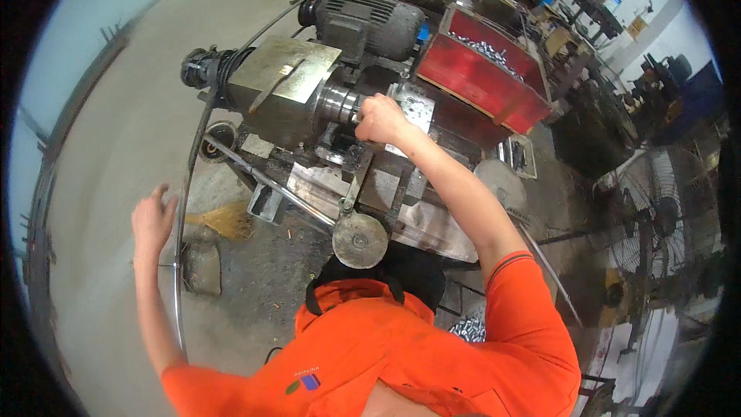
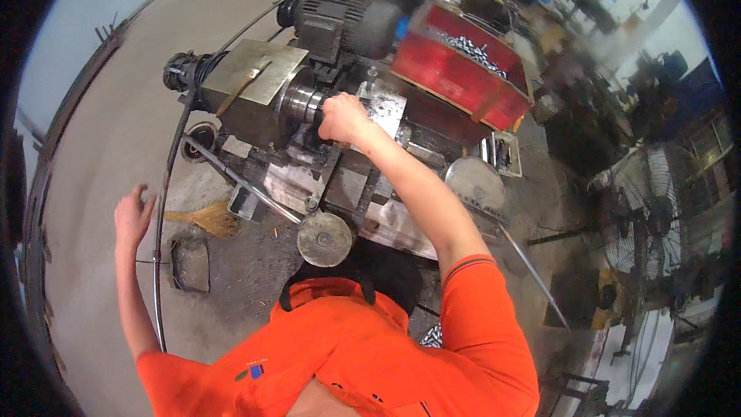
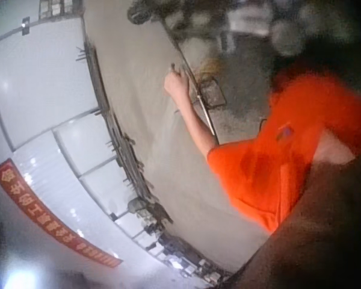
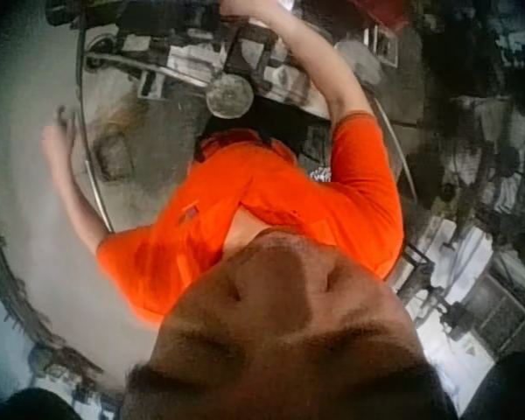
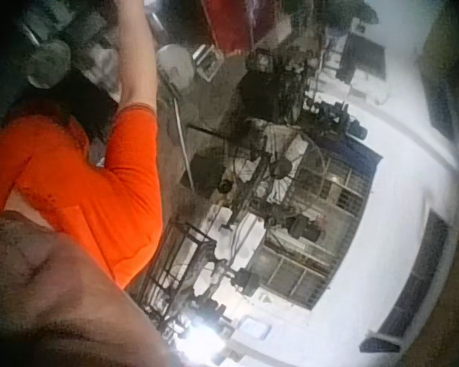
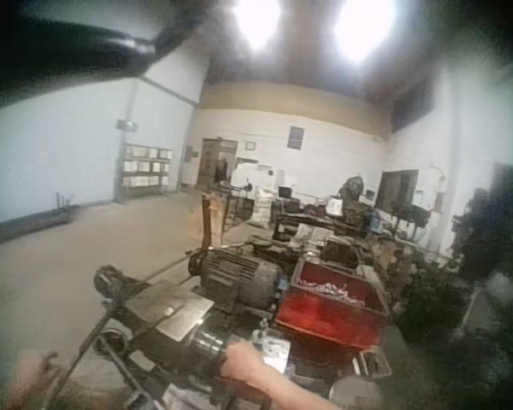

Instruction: The person operates a metal turning machine, repeatedly inserting small metal pieces into the chuck, engaging the cutting tool with levers, and removing finished parts. The person places the finished parts into a red bin and occasionally inspects them by hand.

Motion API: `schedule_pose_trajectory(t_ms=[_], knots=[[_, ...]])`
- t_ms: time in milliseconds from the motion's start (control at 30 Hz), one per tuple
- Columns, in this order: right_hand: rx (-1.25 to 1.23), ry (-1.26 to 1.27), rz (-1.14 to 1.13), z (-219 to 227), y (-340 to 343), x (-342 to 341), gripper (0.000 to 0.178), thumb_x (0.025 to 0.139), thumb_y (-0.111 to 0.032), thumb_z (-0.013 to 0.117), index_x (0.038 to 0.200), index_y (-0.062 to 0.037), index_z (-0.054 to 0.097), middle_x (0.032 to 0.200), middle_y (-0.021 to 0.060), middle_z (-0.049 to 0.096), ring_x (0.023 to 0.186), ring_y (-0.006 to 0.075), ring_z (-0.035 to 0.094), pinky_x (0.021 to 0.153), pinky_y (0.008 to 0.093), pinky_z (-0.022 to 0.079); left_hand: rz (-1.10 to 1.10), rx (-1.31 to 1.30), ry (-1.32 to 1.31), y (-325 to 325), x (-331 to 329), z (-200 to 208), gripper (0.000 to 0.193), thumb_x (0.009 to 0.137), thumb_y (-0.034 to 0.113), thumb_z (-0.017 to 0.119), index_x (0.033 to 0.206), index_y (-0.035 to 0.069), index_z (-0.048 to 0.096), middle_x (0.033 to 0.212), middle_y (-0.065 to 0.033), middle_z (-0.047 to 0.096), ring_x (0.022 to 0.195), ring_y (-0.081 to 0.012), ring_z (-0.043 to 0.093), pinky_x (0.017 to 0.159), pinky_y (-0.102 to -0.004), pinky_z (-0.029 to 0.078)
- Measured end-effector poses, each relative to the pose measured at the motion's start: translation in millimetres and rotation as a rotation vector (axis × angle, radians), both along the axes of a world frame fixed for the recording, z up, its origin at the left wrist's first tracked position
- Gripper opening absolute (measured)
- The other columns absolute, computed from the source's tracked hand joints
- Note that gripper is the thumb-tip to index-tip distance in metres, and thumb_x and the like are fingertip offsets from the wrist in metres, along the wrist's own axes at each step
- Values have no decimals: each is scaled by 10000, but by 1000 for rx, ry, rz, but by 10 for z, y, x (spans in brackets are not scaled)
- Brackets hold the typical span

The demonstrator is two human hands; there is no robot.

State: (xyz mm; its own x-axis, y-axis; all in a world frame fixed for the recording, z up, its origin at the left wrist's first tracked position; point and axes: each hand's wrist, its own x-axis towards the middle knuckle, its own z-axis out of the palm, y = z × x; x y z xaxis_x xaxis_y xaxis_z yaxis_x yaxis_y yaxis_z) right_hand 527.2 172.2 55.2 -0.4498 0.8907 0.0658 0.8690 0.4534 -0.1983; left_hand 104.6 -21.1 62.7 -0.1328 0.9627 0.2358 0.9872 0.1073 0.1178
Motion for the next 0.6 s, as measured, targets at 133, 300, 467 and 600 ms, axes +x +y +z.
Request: schedule_pose_trajectory(t_ms=[133,300,467,600], knots=[[-44,243,-7,-131,68,104,212,531,-135,601,693,-27,685,729,215,632,762,361,634,730,382,512,182,-178,-148,-595,-355,-384,358,822,301,633,1008,-4,610,705,-179,621,634,-327,594,593,-407,450],[-52,304,72,-158,111,78,234,540,-144,610,732,-42,697,747,211,637,765,354,637,724,377,513,233,-128,-478,-795,-155,-856,317,827,278,639,811,-26,550,624,-153,569,574,-265,580,547,-372,443],[-127,184,76,-23,145,-55,252,560,-145,603,773,-58,707,758,206,640,768,346,643,720,378,515,308,-142,-238,-585,-216,-940,386,806,338,635,809,-45,591,768,-248,614,763,-422,594,677,-465,463],[-93,189,144,-40,182,-55,257,557,-166,598,760,-54,708,731,204,635,742,358,635,718,386,511,363,-208,-86,-481,-193,-908,371,812,339,604,744,-25,613,740,-240,614,745,-407,605,708,-480,477]])
